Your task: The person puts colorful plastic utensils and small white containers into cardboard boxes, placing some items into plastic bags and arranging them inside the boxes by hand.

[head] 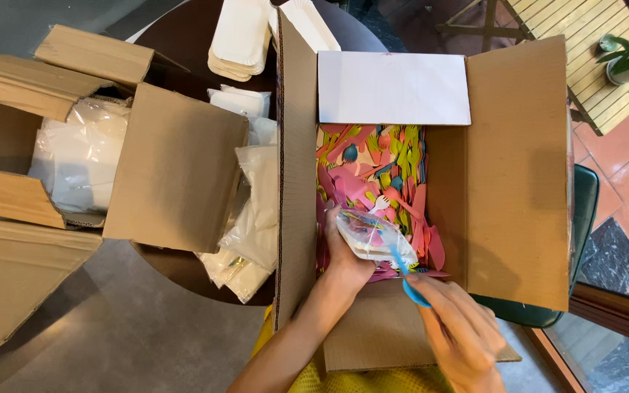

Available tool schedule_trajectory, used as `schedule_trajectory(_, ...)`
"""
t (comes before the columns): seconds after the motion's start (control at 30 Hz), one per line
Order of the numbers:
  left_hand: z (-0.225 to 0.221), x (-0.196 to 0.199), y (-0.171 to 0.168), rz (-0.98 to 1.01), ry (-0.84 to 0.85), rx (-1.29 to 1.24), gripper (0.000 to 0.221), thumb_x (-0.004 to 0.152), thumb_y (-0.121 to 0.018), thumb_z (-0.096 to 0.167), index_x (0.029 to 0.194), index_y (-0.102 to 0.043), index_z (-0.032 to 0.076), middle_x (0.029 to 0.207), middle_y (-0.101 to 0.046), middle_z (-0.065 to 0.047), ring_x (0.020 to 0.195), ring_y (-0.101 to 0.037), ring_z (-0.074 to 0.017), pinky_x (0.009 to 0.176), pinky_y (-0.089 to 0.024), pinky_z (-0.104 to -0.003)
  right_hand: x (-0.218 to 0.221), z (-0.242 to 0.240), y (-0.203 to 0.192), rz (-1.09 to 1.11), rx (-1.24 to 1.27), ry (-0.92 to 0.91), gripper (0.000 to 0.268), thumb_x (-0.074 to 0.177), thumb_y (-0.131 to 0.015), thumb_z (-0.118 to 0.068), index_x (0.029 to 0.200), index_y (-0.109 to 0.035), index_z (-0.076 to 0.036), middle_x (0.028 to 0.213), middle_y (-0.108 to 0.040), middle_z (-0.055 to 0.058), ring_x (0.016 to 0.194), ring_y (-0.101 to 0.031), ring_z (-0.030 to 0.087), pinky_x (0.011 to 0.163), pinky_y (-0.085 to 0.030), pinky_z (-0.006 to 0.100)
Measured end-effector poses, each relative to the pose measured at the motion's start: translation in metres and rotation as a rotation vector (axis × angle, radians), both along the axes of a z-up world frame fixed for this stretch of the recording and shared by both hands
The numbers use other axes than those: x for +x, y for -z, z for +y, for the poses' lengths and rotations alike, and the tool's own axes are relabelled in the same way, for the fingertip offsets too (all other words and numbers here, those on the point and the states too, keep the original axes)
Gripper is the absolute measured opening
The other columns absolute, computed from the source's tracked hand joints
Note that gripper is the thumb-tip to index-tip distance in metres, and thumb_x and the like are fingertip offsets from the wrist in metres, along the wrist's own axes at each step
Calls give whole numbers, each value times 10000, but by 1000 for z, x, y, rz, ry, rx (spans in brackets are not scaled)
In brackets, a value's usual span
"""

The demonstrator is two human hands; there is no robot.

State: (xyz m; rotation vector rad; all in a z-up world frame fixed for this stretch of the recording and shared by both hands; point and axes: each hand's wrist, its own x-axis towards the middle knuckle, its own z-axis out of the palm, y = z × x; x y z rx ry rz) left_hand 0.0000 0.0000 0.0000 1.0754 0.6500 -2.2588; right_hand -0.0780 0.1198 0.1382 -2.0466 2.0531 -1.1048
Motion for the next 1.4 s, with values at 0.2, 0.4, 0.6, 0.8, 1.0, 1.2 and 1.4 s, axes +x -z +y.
schedule_trajectory(0.2, 4, -1, 22, -45, 11, 27, 494, 817, -542, 677, 940, -568, 200, 952, -626, -89, 878, -621, -291, 748, -491, -420, 7, 5, -21, -697, 223, 177, 248, 939, -550, -63, 1112, -651, 83, 1155, -712, 205, 996, -741, 255, 907, -625, 325)
schedule_trajectory(0.4, 2, -1, 13, -12, -3, 74, 650, 843, -533, 648, 1148, -643, 85, 1064, -712, -197, 916, -676, -328, 787, -534, -436, -38, 25, 48, -845, 286, 165, 333, 924, -508, 114, 1184, -451, -85, 1027, -608, 114, 985, -602, 194, 930, -479, 305)
schedule_trajectory(0.6, 7, -1, 18, -92, 100, 3, 602, 822, -517, 680, 1064, -638, 143, 1020, -678, -116, 943, -663, -325, 734, -535, -452, -25, -4, 30, 354, 500, 105, 362, 916, -740, -402, 1247, -636, -297, 1107, -531, -39, 690, -660, 182, 353, -457, 383)
schedule_trajectory(0.8, 7, -3, 35, 25, 47, 2, 621, 798, -545, 674, 987, -644, 90, 864, -682, -143, 812, -662, -331, 741, -535, -463, -25, -19, 9, -234, 327, 117, 43, 967, -679, -81, 959, -713, -107, 978, -670, 10, 857, -647, 100, 691, -588, 219)
schedule_trajectory(1.0, 2, 2, 18, 83, 32, 8, 547, 801, -581, 648, 1041, -674, 165, 977, -721, -145, 852, -690, -286, 730, -561, -414, -42, -22, 29, -1193, 459, 573, 132, 919, -738, -51, 1038, -729, 2, 677, -370, 16, 579, -287, 109, 494, -195, 280)
schedule_trajectory(1.2, 10, 1, 35, 133, -3, 74, 853, 811, -509, 698, 1356, -600, 48, 1246, -667, -228, 1155, -623, -393, 914, -524, -540, -30, -15, -20, -683, 392, 461, 403, 1076, -504, -144, 1423, -641, 8, 794, -557, 96, 754, -510, 159, 757, -436, 296)
schedule_trajectory(1.4, 8, 2, 22, -13, 105, 87, 732, 797, -535, 713, 1236, -685, 148, 1212, -725, -154, 1096, -674, -391, 795, -575, -520, 2, -9, -32, -461, 40, 125, 215, 963, -574, -75, 1052, -706, 70, 815, -785, 130, 777, -751, 220, 838, -599, 321)
